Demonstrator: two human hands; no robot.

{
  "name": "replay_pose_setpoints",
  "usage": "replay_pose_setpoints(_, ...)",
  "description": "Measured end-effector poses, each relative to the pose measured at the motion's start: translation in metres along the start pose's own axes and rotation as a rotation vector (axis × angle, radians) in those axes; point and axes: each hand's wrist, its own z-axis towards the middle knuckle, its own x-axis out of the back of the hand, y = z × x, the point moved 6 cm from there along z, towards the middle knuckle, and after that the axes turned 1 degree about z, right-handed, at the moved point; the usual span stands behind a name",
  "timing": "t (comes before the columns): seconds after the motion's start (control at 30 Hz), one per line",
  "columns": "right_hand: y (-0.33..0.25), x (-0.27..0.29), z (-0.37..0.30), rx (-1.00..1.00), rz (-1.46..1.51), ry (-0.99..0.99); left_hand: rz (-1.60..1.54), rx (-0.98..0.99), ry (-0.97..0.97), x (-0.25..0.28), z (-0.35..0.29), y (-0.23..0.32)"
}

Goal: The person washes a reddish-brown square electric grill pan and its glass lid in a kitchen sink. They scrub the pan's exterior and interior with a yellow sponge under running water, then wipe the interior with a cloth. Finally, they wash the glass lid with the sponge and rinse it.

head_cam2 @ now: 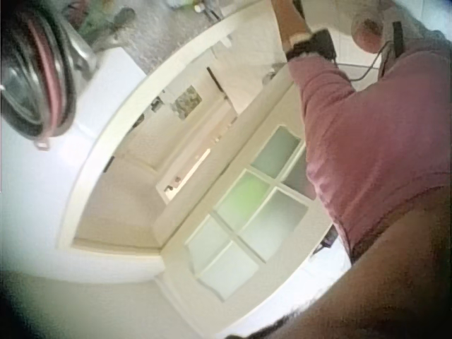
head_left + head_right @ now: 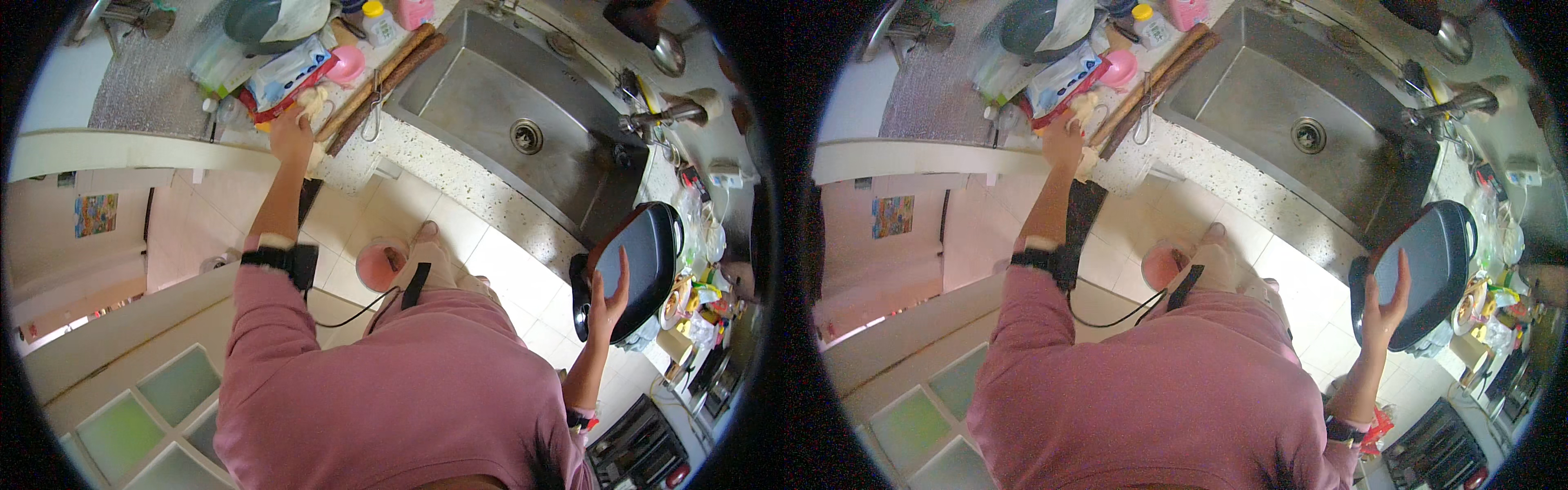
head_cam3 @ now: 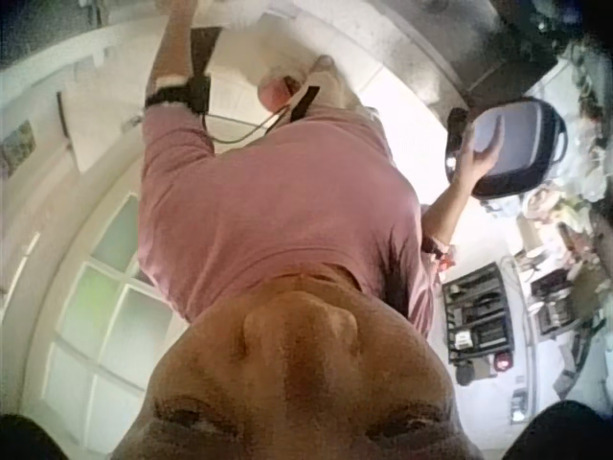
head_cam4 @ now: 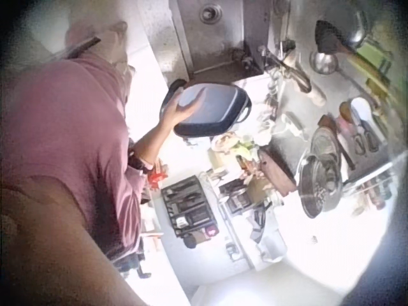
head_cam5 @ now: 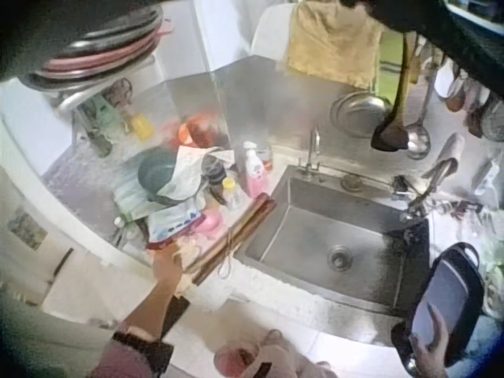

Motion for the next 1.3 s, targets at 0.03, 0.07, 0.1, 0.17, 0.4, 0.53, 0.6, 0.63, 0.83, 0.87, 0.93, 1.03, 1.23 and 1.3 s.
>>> replay_pose_setpoints(0.03,-0.009,-0.005,0.006,0.012,0.036,-0.011,-0.340,0.079,-0.075,0.006,-0.004,0.010)
replay_pose_setpoints(0.07,-0.015,-0.015,0.012,-0.037,0.170,-0.065,-0.681,0.157,-0.158,0.012,-0.011,0.027)
replay_pose_setpoints(0.1,-0.021,-0.026,0.020,-0.108,0.282,-0.117,-0.983,0.299,-0.278,0.015,-0.024,0.045)
replay_pose_setpoints(0.17,-0.040,-0.054,0.031,-0.149,0.529,-0.278,-1.646,0.259,-0.617,0.030,-0.068,0.116)
replay_pose_setpoints(0.4,-0.068,-0.087,0.016,-0.426,1.280,-0.536,-1.876,0.310,-1.397,0.051,-0.201,0.288)
replay_pose_setpoints(0.53,-0.031,-0.054,-0.006,-0.471,1.213,-0.406,-1.701,0.308,-1.486,0.048,-0.245,0.328)
replay_pose_setpoints(0.6,-0.009,-0.040,-0.018,-0.518,1.189,-0.306,-1.593,0.258,-1.392,0.051,-0.254,0.343)
replay_pose_setpoints(0.63,0.000,-0.034,-0.023,-0.515,1.163,-0.281,-1.560,0.197,-1.331,0.055,-0.253,0.350)
replay_pose_setpoints(0.83,0.029,-0.011,-0.044,-0.500,1.046,-0.240,-1.125,-0.543,-1.153,0.073,-0.279,0.409)
replay_pose_setpoints(0.87,0.033,-0.004,-0.045,-0.498,1.027,-0.231,-1.129,-0.471,-1.259,0.069,-0.284,0.412)
replay_pose_setpoints(0.93,0.041,0.011,-0.045,-0.489,0.960,-0.265,-1.210,-0.311,-1.405,0.064,-0.292,0.415)
replay_pose_setpoints(1.03,0.045,0.022,-0.050,-0.529,1.220,-0.133,-1.344,-0.002,-1.492,0.059,-0.300,0.414)
replay_pose_setpoints(1.23,0.034,-0.006,-0.073,-0.512,1.177,-0.240,-1.323,0.015,-1.441,0.065,-0.308,0.420)
replay_pose_setpoints(1.3,0.044,-0.005,-0.073,-0.593,1.121,-0.157,-1.181,-0.008,-1.411,0.066,-0.304,0.414)
